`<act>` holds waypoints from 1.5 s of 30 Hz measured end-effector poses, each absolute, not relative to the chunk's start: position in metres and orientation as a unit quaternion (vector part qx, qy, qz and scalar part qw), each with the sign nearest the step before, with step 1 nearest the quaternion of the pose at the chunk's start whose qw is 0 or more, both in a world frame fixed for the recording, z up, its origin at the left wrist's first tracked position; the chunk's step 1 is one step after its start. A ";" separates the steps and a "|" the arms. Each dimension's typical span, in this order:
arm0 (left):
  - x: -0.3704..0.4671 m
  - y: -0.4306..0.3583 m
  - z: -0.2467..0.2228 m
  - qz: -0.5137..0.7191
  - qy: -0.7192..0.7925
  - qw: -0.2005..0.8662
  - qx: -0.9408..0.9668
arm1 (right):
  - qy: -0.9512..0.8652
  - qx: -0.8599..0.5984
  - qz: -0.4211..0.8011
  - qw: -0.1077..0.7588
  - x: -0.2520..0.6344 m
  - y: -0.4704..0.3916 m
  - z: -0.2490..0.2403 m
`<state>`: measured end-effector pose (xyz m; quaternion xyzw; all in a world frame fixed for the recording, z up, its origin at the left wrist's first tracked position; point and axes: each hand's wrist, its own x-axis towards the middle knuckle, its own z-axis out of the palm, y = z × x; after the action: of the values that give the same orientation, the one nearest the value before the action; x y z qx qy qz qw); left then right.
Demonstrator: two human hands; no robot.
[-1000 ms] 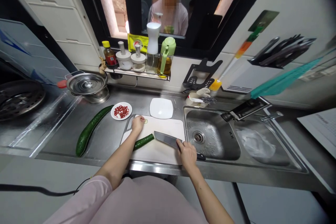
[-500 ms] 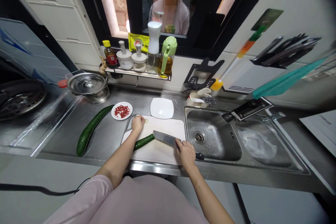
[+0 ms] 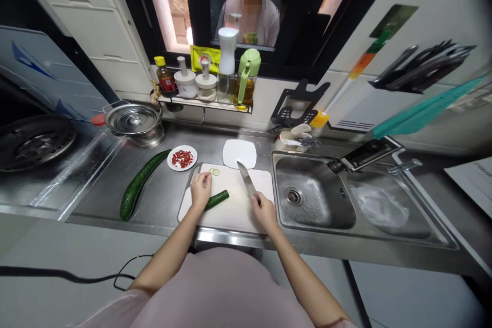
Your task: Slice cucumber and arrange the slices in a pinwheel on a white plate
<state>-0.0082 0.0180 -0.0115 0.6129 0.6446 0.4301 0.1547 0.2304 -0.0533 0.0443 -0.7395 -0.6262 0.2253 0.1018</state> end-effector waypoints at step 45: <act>-0.001 -0.025 -0.035 0.228 0.478 0.111 0.841 | -0.680 -0.678 0.266 -0.090 0.178 -0.062 0.060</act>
<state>-0.0013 -0.0246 -0.0354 0.8410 0.4775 0.2284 0.1115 0.1778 -0.0616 0.0600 -0.6777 -0.6796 0.2661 -0.0897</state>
